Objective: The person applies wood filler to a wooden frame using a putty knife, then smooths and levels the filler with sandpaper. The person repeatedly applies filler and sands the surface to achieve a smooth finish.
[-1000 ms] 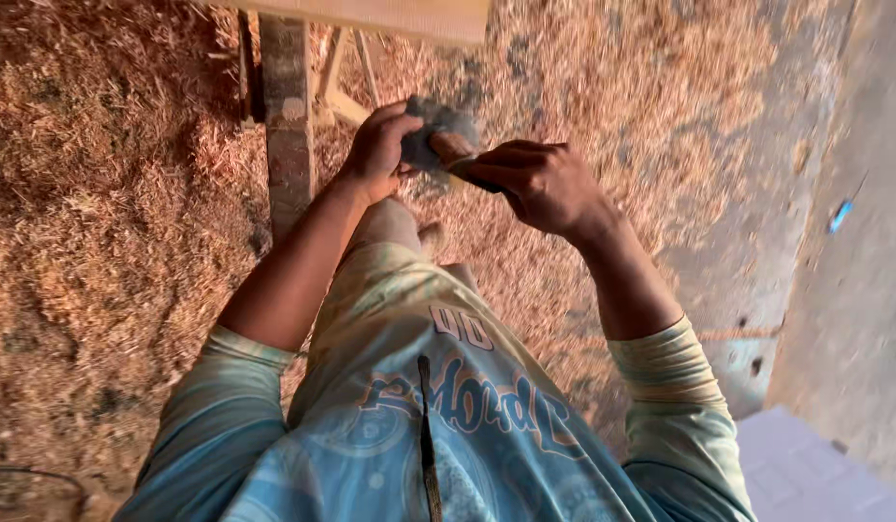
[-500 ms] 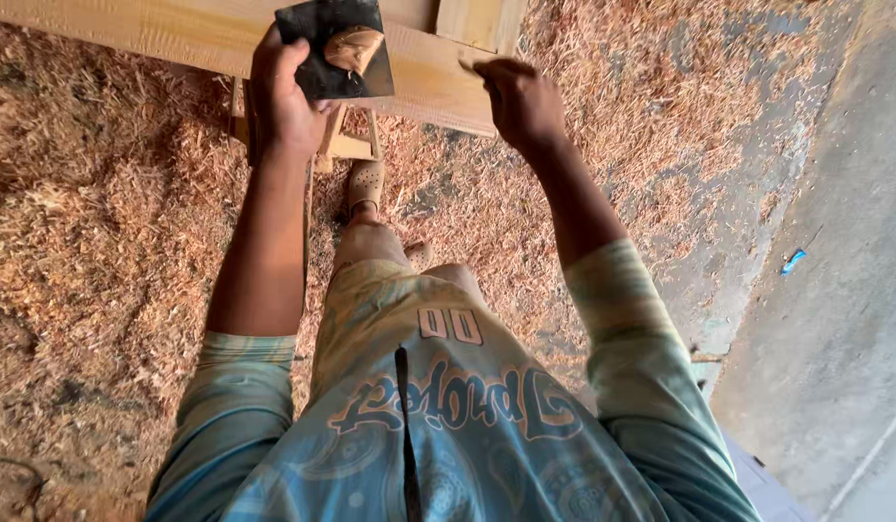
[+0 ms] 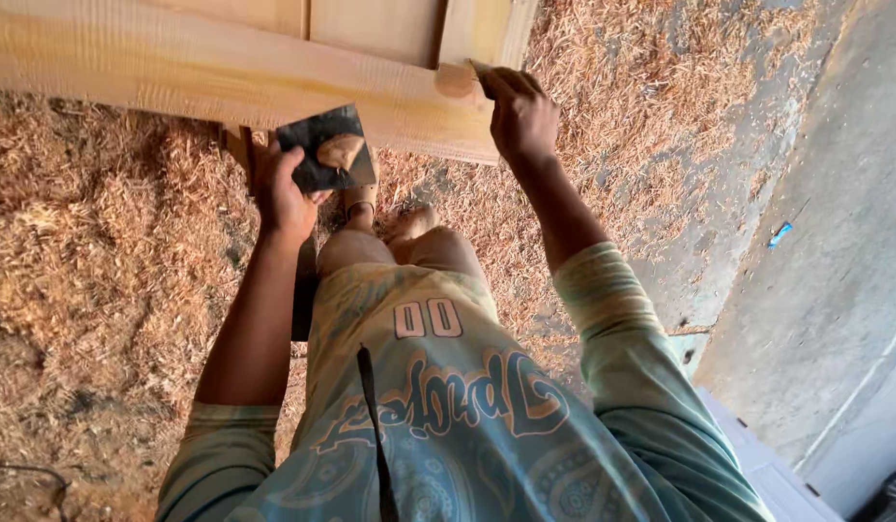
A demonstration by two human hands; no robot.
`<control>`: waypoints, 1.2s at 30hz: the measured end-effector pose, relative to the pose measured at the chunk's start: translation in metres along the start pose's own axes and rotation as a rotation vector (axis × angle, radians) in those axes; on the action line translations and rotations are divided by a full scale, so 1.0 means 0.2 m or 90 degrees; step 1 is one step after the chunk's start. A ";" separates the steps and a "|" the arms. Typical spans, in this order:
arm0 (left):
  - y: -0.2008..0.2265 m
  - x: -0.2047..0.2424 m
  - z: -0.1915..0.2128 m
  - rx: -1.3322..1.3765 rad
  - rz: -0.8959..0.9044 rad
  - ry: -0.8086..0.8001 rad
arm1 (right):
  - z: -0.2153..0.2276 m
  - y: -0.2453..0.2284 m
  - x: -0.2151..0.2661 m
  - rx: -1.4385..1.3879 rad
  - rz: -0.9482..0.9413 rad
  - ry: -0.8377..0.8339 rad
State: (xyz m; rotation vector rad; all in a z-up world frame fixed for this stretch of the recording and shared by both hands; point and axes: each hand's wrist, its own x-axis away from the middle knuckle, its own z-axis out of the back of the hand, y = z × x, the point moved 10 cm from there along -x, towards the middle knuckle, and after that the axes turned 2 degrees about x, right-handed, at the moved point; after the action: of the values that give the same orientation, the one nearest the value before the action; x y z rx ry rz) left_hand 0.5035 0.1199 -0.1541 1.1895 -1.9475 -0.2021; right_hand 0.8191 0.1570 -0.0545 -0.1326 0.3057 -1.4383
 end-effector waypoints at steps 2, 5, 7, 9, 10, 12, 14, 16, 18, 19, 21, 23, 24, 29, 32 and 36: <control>-0.02 0.02 -0.06 -0.002 0.004 -0.038 | 0.05 -0.06 0.04 0.051 0.063 0.082; -0.04 0.04 -0.10 0.012 0.026 -0.045 | -0.01 -0.05 0.12 0.034 0.073 0.032; -0.05 0.02 -0.14 -0.007 0.041 -0.039 | -0.06 0.06 0.11 0.012 0.033 -0.017; -0.06 0.01 -0.17 -0.020 0.046 -0.049 | -0.10 0.18 0.10 0.008 -0.039 -0.031; -0.07 0.00 -0.19 -0.021 0.043 -0.061 | -0.09 0.17 0.11 0.049 -0.004 0.013; -0.07 0.04 -0.20 -0.027 0.039 -0.068 | -0.06 0.07 0.18 0.120 0.068 0.089; -0.07 0.06 -0.21 -0.033 0.031 -0.087 | -0.06 0.00 0.27 0.107 0.096 0.069; -0.08 0.04 -0.23 -0.012 0.041 -0.066 | -0.03 0.03 0.25 0.064 0.069 0.019; -0.09 0.04 -0.22 -0.014 0.047 -0.052 | -0.04 0.15 0.20 -0.012 -0.028 -0.061; -0.10 0.03 -0.21 -0.024 0.054 -0.038 | 0.02 0.20 0.15 0.019 -0.045 -0.007; -0.11 0.04 -0.19 -0.031 0.060 -0.013 | 0.00 0.32 0.02 0.070 -0.119 0.003; -0.11 0.07 -0.17 -0.025 0.058 0.001 | -0.15 0.38 -0.03 0.117 -0.233 -0.080; -0.11 0.08 -0.17 -0.027 0.051 -0.010 | -0.19 0.28 -0.04 0.093 -0.168 -0.042; -0.12 0.07 -0.23 -0.007 0.036 -0.072 | -0.36 -0.15 0.08 0.079 0.050 -0.093; -0.13 0.08 -0.23 0.007 0.042 -0.065 | -0.38 -0.07 0.16 0.084 -0.002 -0.336; -0.09 0.07 -0.23 -0.020 0.025 -0.048 | -0.08 0.07 0.03 -0.003 -0.059 -0.190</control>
State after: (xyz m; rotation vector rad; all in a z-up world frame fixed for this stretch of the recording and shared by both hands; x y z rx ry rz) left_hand 0.5462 0.1112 -0.1263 1.1363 -2.0244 -0.2593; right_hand 0.8291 0.1537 -0.0740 -0.3654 0.0586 -1.4865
